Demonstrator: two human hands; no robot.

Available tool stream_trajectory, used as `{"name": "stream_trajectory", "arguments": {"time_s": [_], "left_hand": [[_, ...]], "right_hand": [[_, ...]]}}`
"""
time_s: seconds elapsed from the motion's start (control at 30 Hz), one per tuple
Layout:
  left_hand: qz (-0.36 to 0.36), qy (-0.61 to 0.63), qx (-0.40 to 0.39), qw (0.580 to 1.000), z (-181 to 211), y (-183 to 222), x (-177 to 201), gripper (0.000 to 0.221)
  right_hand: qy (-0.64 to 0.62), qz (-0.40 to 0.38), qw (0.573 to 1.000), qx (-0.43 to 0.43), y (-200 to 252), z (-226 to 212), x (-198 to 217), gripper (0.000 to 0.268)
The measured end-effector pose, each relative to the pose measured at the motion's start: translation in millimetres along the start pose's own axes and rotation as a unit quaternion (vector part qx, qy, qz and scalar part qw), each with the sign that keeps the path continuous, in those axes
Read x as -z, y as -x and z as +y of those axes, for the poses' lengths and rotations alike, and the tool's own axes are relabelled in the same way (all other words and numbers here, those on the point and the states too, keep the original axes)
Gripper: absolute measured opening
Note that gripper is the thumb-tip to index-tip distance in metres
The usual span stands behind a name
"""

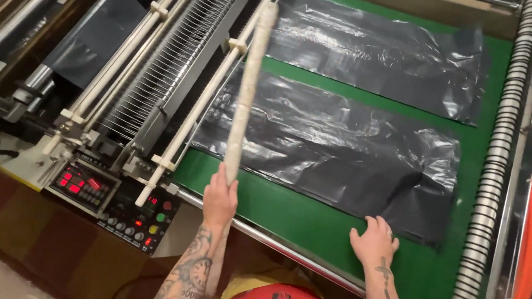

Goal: The person uses a cylindrical roller to press and smooth black plastic-wrapped sheets on a green conveyor belt. They repeatedly roll over the same areas and adjust the sheets with their hands.

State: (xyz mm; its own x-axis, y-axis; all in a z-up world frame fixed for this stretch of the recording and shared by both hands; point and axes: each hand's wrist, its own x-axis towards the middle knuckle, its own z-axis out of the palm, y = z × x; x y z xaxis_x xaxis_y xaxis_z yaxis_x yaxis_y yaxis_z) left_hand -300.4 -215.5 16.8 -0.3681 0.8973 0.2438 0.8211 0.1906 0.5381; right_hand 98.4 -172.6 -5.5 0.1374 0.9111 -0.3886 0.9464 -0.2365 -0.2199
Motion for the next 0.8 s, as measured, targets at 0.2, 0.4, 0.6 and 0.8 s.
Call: {"name": "stream_trajectory", "arguments": {"time_s": [0.2, 0.4, 0.6, 0.8], "left_hand": [[-0.010, -0.016, 0.104, 0.994, -7.0, -33.0, 15.5, 0.065], [-0.015, 0.058, 0.112, 0.992, -3.5, -103.9, 10.2, 0.067], [-0.102, 0.162, 0.109, 0.975, 129.7, -159.8, -73.8, 0.056], [-0.211, 0.299, 0.015, 0.931, 266.8, -101.7, -228.3, 0.061]], "right_hand": [[-0.003, 0.011, 1.000, 0.013, -1.5, 4.0, -5.0, 0.063], [-0.001, 0.017, 1.000, 0.020, -1.3, 9.2, -7.9, 0.060], [0.014, 0.048, 0.998, 0.034, -1.7, 12.4, -10.8, 0.055], [0.000, 0.080, 0.996, 0.043, 12.4, 12.9, -2.6, 0.050]]}}
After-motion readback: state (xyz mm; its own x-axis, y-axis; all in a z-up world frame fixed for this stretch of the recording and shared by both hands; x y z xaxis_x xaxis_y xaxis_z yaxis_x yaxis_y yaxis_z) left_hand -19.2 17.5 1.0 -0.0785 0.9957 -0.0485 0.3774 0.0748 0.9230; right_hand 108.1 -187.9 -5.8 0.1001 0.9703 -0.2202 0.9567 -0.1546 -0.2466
